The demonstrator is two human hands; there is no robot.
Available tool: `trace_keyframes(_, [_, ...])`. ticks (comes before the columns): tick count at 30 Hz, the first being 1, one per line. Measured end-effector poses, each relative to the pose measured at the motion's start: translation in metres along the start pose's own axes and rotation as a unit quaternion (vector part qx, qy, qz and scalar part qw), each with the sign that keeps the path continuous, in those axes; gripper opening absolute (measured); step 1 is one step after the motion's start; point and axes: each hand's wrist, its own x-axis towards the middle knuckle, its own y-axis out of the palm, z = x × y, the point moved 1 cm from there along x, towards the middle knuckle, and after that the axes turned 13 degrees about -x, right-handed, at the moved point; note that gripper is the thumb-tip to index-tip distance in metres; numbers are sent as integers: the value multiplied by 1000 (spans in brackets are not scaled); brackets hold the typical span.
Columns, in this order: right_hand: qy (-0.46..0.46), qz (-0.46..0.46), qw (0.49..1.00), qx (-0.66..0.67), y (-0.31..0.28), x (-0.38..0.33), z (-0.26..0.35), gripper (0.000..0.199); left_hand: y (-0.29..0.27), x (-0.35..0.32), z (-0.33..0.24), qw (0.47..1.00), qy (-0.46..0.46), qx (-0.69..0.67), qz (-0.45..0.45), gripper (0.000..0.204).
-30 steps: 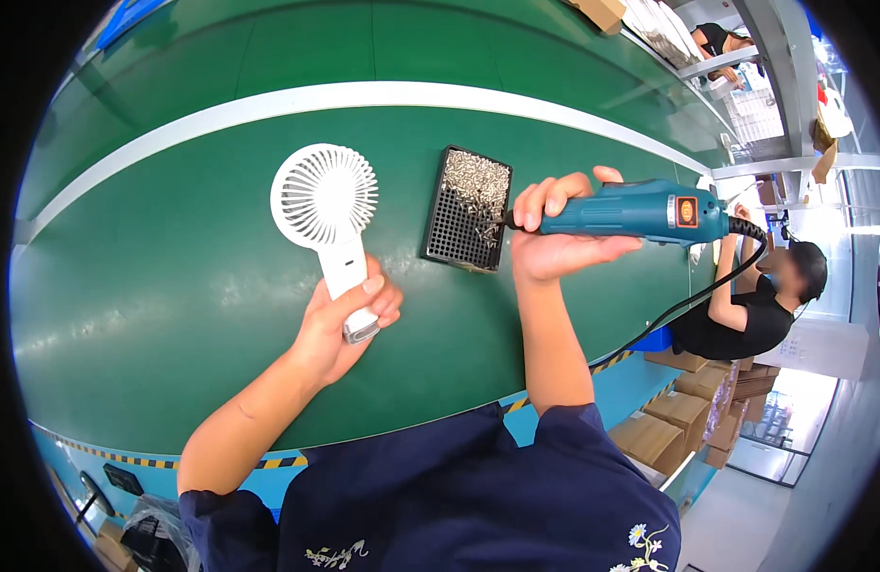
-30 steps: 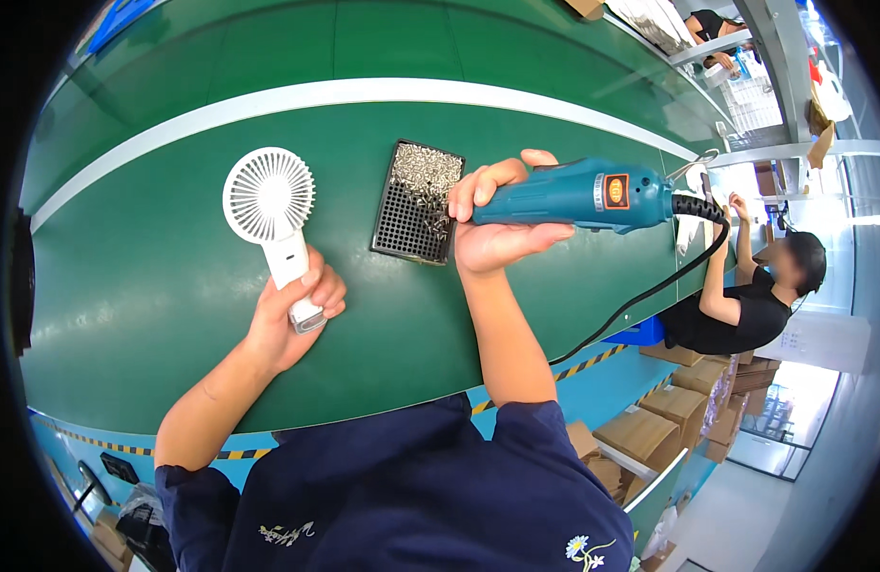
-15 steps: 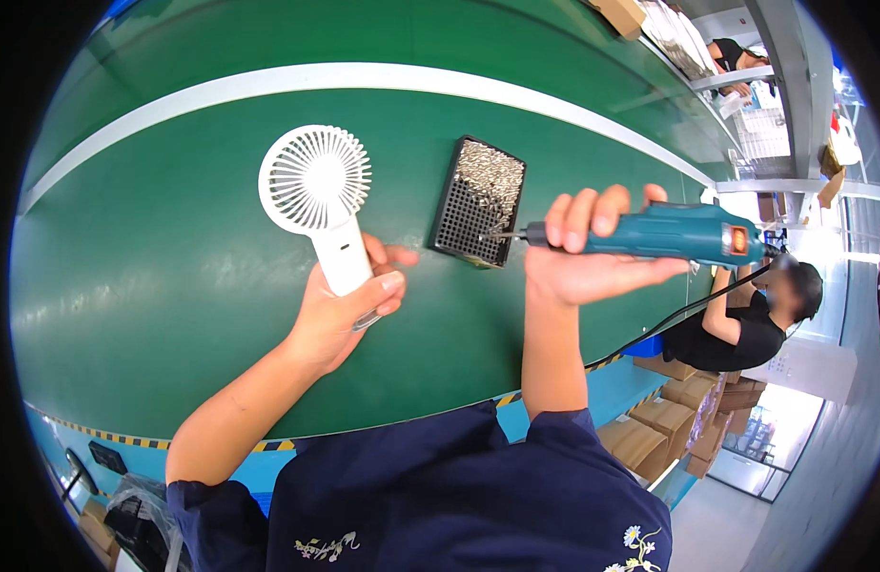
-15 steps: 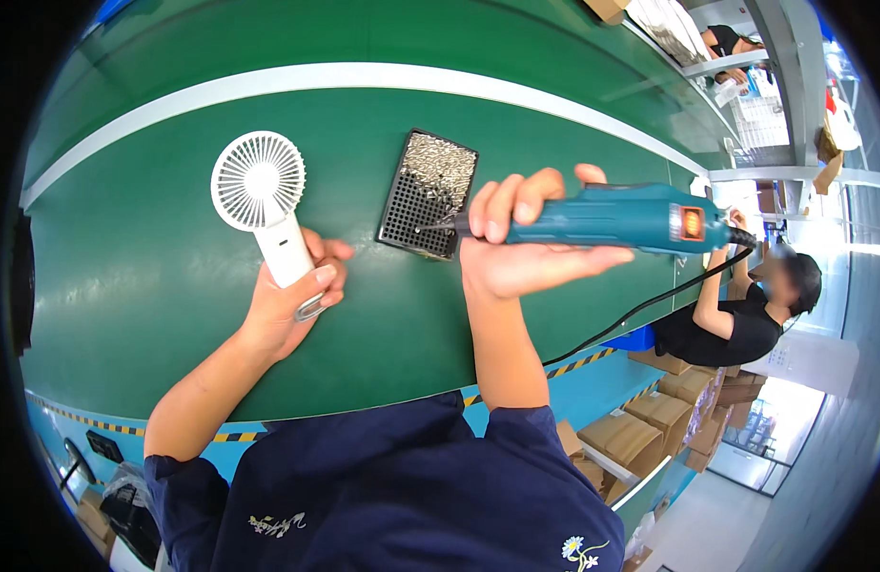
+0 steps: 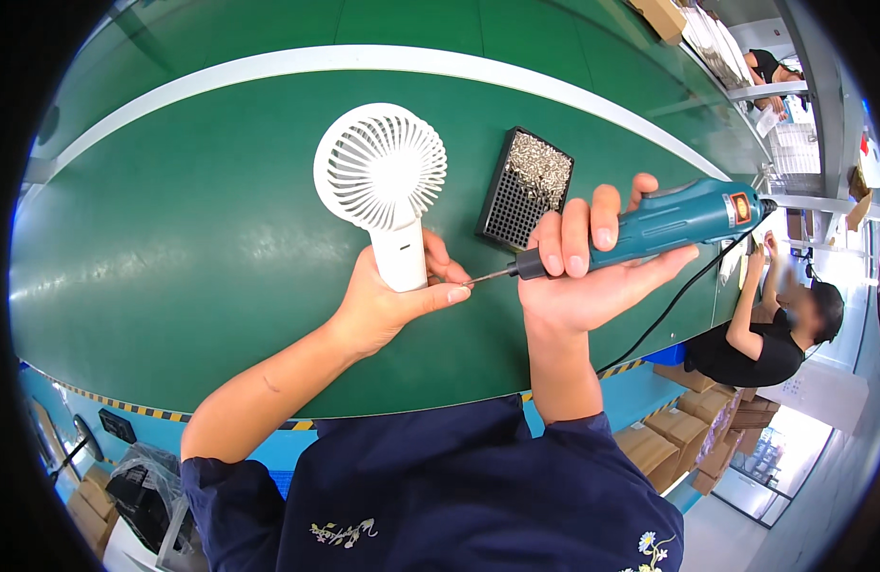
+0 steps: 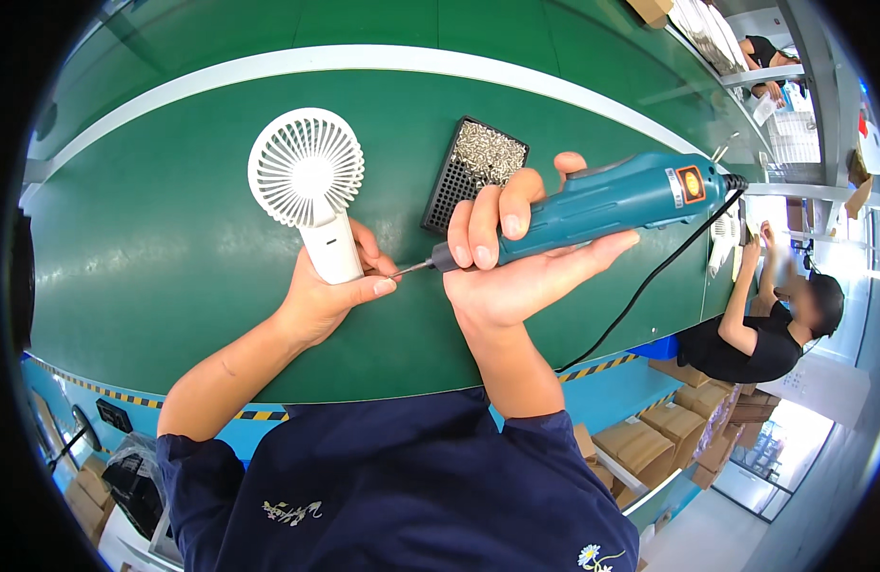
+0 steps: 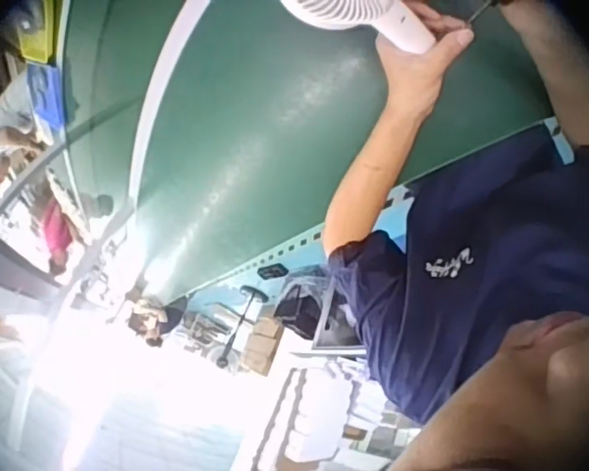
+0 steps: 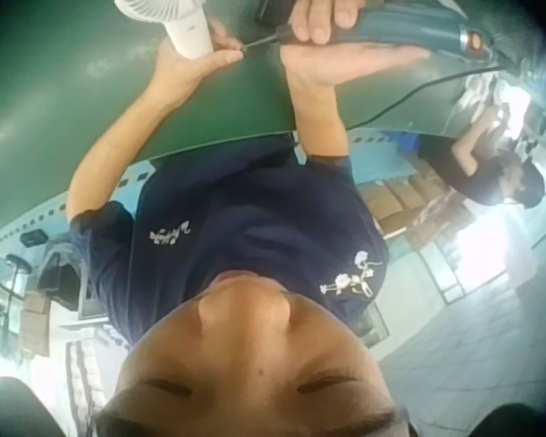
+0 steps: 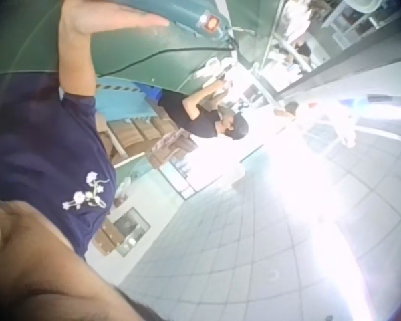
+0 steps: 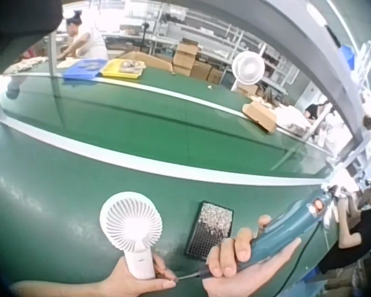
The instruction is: Assembling a portable handheld fan using an electric screwdriver at a production line station.
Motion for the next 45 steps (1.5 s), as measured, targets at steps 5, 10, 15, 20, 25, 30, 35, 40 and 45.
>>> trace_keyframes(5, [20,6,1000,-6,-5,0,-4,70,0,-1,0,1000,-5,24,-16,34])
trace_keyframes(10, [-2,84,996,-43,-4,0,-3,66,5,1,0,995,-14,91,-28,30])
trace_keyframes(15, [-40,111,993,12,-5,-11,-3,83,1,5,-2,997,-20,-76,-15,19])
trace_keyframes(20, [-106,188,976,10,13,-33,-6,86,-3,4,0,987,-22,-156,-27,33])
trace_keyframes(25, [-111,269,956,-37,15,-34,-22,83,-7,2,-4,975,-40,-216,-22,35])
trace_keyframes(30, [-99,210,973,-12,19,-37,-22,94,-7,2,-5,971,-48,-236,-10,33])
trace_keyframes(35, [-98,182,979,3,23,-37,-33,95,-8,1,-6,973,-49,-227,-9,32])
trace_keyframes(40, [-92,185,979,-4,18,-40,-36,90,-7,0,-5,973,-49,-224,-16,31])
trace_keyframes(45, [-79,269,960,-28,15,-34,-33,85,-6,1,-4,973,-50,-226,-27,30])
